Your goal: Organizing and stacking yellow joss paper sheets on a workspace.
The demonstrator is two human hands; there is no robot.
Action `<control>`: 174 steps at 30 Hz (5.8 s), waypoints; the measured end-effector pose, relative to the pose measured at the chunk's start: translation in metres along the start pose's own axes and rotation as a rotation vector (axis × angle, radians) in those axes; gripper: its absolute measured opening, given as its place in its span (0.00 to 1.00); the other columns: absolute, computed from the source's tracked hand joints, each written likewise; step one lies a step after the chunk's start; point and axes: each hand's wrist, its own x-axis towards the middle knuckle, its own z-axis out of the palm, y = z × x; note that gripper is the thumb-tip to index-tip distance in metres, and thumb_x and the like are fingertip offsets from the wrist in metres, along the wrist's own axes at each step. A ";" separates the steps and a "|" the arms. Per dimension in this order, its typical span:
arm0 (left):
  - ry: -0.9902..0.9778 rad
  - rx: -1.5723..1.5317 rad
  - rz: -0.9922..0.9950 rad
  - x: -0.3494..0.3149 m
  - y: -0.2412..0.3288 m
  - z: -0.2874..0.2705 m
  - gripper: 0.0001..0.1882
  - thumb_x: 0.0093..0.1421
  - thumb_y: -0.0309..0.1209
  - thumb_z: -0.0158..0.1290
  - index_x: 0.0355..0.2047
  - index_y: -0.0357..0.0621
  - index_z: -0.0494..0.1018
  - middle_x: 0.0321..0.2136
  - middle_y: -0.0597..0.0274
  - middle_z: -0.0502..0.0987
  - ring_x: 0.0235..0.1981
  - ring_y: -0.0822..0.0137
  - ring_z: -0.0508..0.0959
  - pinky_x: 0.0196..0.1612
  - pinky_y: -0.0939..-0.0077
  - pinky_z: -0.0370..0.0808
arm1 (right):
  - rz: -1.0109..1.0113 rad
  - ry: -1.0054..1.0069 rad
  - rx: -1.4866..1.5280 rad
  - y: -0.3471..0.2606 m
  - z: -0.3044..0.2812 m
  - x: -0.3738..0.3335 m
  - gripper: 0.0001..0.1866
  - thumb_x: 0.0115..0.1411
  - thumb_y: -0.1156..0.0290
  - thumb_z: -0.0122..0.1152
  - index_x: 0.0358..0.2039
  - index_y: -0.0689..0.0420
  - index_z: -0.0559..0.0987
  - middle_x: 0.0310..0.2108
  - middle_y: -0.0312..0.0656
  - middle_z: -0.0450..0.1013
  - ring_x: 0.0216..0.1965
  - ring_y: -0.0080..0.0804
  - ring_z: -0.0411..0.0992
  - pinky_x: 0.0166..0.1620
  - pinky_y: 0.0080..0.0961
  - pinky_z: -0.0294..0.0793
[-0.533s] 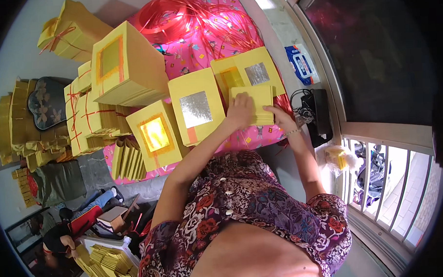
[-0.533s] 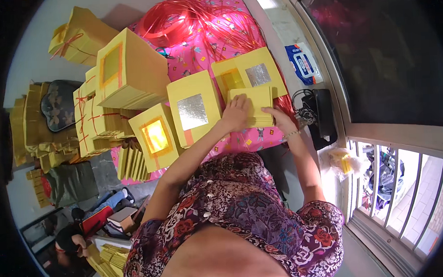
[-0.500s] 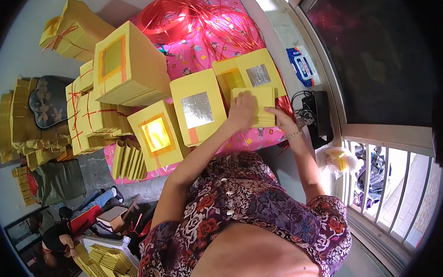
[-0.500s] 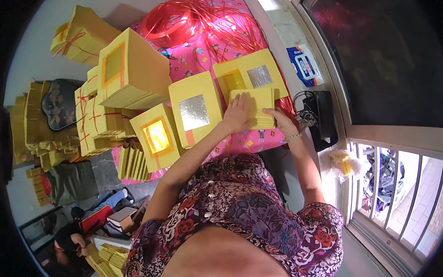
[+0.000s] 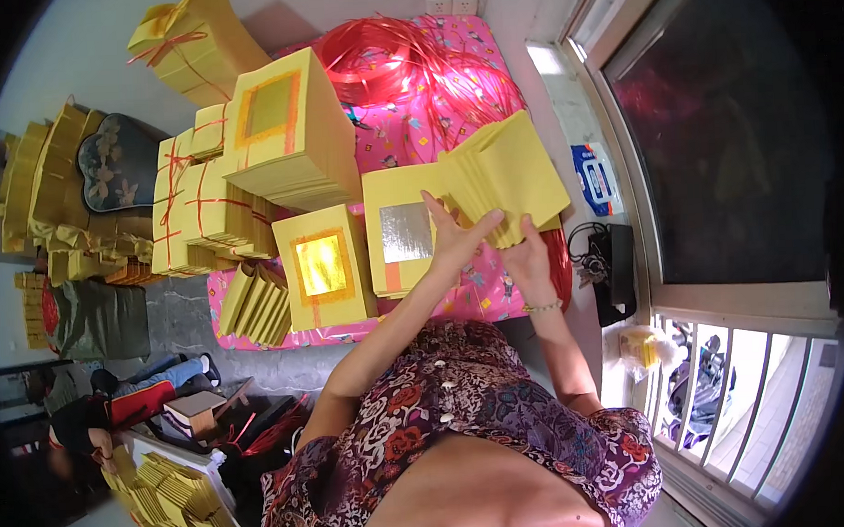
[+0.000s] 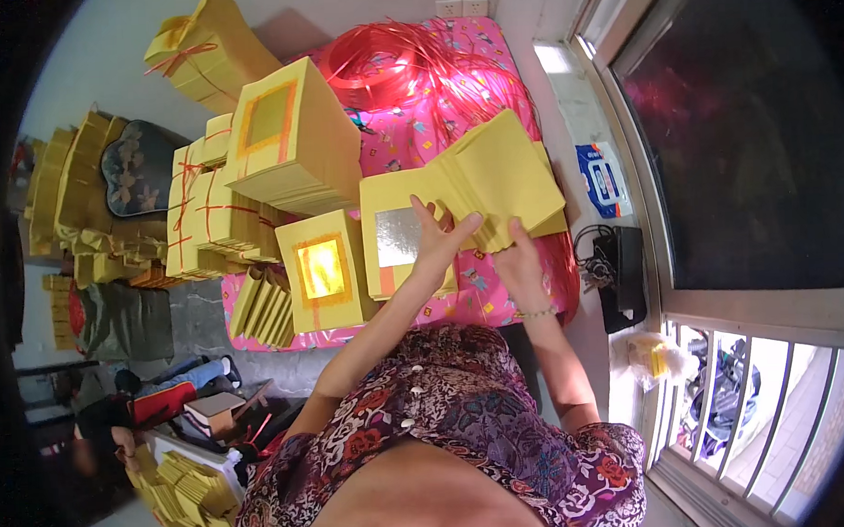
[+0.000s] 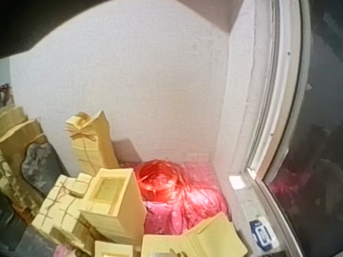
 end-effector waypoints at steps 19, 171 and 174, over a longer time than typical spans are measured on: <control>0.038 0.053 0.366 0.000 0.038 -0.105 0.54 0.45 0.26 0.70 0.64 0.42 0.43 0.55 0.50 0.62 0.55 0.61 0.70 0.55 0.65 0.73 | 0.113 -0.241 -0.221 0.053 -0.009 0.039 0.43 0.58 0.73 0.67 0.68 0.55 0.53 0.64 0.39 0.59 0.68 0.31 0.53 0.68 0.33 0.53; -0.080 0.312 0.292 0.008 0.026 -0.143 0.55 0.40 0.36 0.75 0.62 0.37 0.50 0.54 0.48 0.68 0.56 0.58 0.70 0.60 0.62 0.67 | -0.449 -0.583 -1.412 -0.013 0.113 0.055 0.48 0.51 0.65 0.73 0.68 0.57 0.56 0.62 0.50 0.59 0.64 0.43 0.59 0.64 0.39 0.60; -0.084 0.202 -0.062 0.016 0.056 -0.145 0.55 0.41 0.35 0.74 0.62 0.35 0.50 0.53 0.48 0.69 0.55 0.58 0.72 0.60 0.63 0.68 | -0.328 -0.549 -1.297 -0.010 0.110 0.061 0.43 0.55 0.66 0.70 0.67 0.59 0.57 0.59 0.47 0.64 0.59 0.39 0.65 0.61 0.35 0.64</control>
